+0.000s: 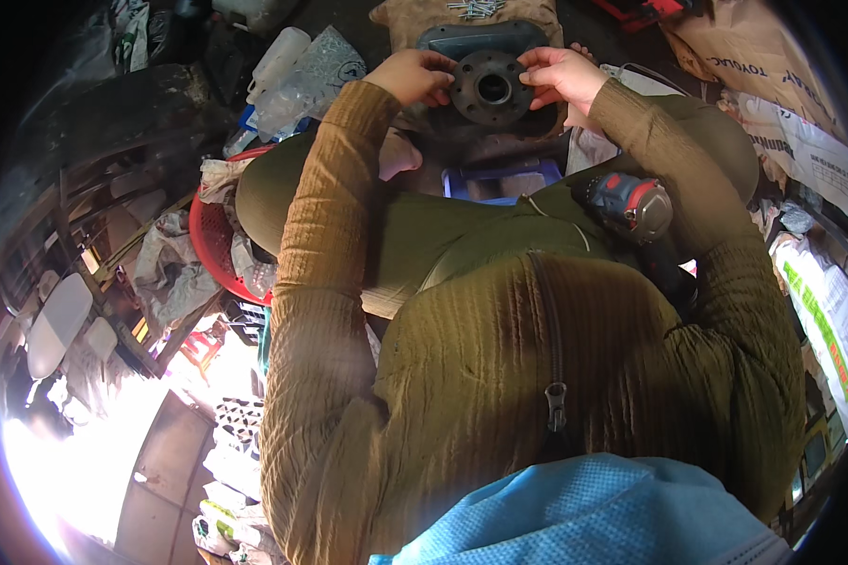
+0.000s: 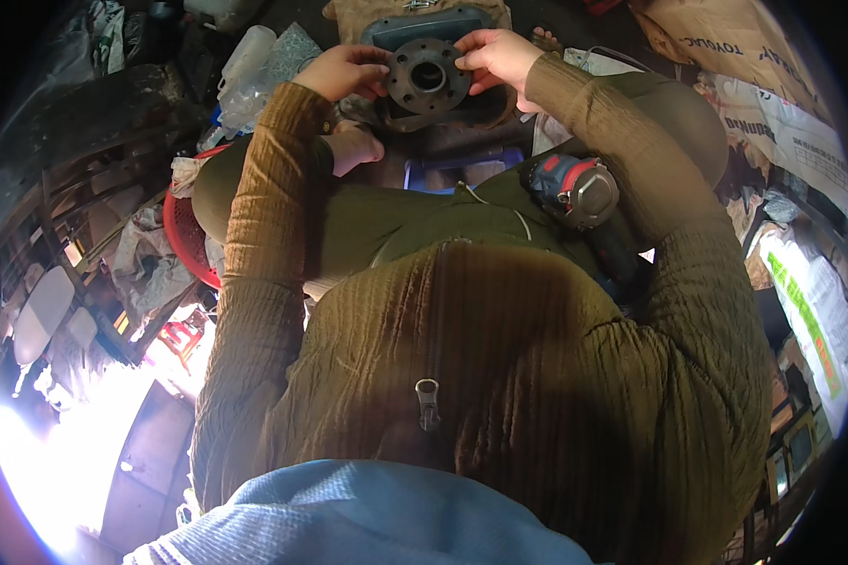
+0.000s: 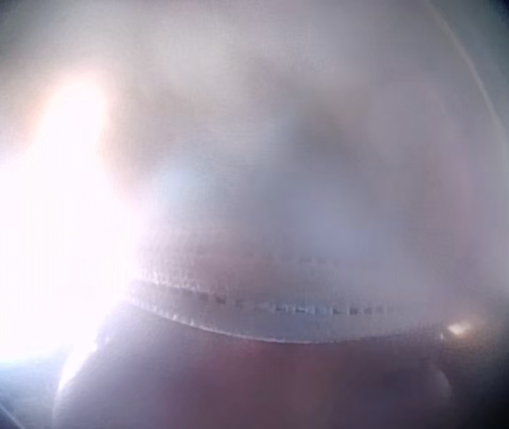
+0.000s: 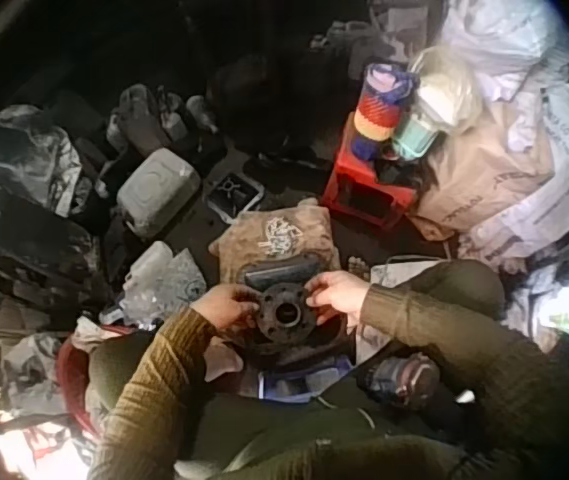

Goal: The person sits on the floor and uses a cordless drill to fasten screws into a circular metal part. They repeatedly pick up the part, align it, and drive screws into it, then place it into a red basket.

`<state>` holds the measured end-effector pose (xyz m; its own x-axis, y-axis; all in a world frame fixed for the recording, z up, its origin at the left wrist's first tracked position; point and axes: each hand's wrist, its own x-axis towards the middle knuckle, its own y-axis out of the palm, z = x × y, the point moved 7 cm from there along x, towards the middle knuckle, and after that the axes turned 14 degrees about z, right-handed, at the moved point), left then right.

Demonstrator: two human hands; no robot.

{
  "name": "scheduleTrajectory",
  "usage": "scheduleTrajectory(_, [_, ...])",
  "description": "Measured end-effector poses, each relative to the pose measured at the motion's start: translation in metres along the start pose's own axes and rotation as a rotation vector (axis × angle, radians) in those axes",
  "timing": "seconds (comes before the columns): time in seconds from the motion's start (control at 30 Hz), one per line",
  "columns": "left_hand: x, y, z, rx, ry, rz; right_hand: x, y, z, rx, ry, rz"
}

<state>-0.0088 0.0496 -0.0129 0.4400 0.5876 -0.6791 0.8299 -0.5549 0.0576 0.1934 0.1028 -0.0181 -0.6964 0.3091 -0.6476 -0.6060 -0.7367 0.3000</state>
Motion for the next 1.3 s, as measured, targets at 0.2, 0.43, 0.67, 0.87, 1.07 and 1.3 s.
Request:
scheduleTrajectory(0.2, [0.013,-0.008,0.004,0.002,0.006,-0.191,0.009,-0.01,0.004,-0.085,-0.039,-0.053])
scheduleTrajectory(0.43, [0.022,-0.013,0.006,0.07,-0.018,-0.2,0.013,-0.013,0.006,-0.111,-0.015,-0.051])
scheduleTrajectory(0.67, [0.027,-0.015,0.01,0.018,0.055,-0.185,0.013,-0.013,0.004,-0.12,-0.021,-0.06])
scheduleTrajectory(0.87, [0.021,-0.014,0.001,0.028,0.052,-0.201,0.011,-0.009,0.009,-0.15,-0.069,-0.058])
scheduleTrajectory(1.07, [-0.003,0.012,-0.008,0.037,-0.064,0.208,-0.006,0.01,0.016,-0.189,0.102,0.252])
scheduleTrajectory(1.3, [0.003,0.005,-0.008,0.027,-0.044,0.104,0.002,0.002,0.011,-0.174,0.089,0.182])
